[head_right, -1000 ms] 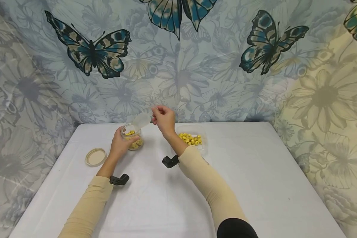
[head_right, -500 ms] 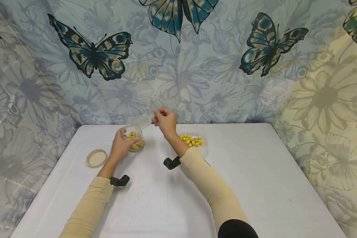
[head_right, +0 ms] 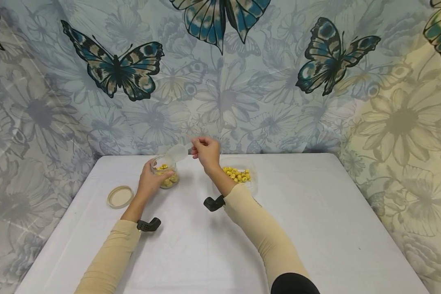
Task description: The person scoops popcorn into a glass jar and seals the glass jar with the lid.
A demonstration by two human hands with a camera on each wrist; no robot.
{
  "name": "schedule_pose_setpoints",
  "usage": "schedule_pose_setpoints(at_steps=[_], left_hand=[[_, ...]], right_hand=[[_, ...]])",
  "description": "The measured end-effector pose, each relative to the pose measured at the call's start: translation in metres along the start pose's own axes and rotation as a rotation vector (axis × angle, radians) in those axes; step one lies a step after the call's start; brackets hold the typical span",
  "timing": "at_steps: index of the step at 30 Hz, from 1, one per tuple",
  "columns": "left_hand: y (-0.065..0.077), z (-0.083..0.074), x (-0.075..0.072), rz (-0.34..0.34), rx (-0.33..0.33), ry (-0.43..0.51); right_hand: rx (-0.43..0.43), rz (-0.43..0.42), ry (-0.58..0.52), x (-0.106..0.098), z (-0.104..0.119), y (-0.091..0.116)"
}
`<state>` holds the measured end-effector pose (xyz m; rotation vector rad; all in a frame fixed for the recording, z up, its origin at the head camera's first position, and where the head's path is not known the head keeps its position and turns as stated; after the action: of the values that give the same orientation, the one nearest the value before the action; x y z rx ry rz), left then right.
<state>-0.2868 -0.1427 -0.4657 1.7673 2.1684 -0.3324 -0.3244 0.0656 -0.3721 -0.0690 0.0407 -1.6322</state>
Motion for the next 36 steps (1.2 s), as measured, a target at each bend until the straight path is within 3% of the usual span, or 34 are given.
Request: schedule_pose_setpoints(at_steps=[24,36], left_hand=[[-0.002,0.003,0.0,-0.016,0.015,0.006],[-0.003,-0.003,-0.003,0.013,0.033,0.011]], right_hand=[[0.121,-0.007,-0.034,-0.006,0.0,-0.002],[0.102,-0.02,-0.128,-0.017,0.005,-0.002]])
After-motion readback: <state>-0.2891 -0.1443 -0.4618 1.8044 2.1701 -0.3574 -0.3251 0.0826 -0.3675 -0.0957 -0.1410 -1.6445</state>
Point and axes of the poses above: each hand's wrist, its own y-axis away from the middle knuckle, its own x-axis out of the palm, z = x × y, the point moved 2 cm from there along -y, towards the middle knuckle, and after that the axes turned 6 degrees about y, right-handed, at the moved point
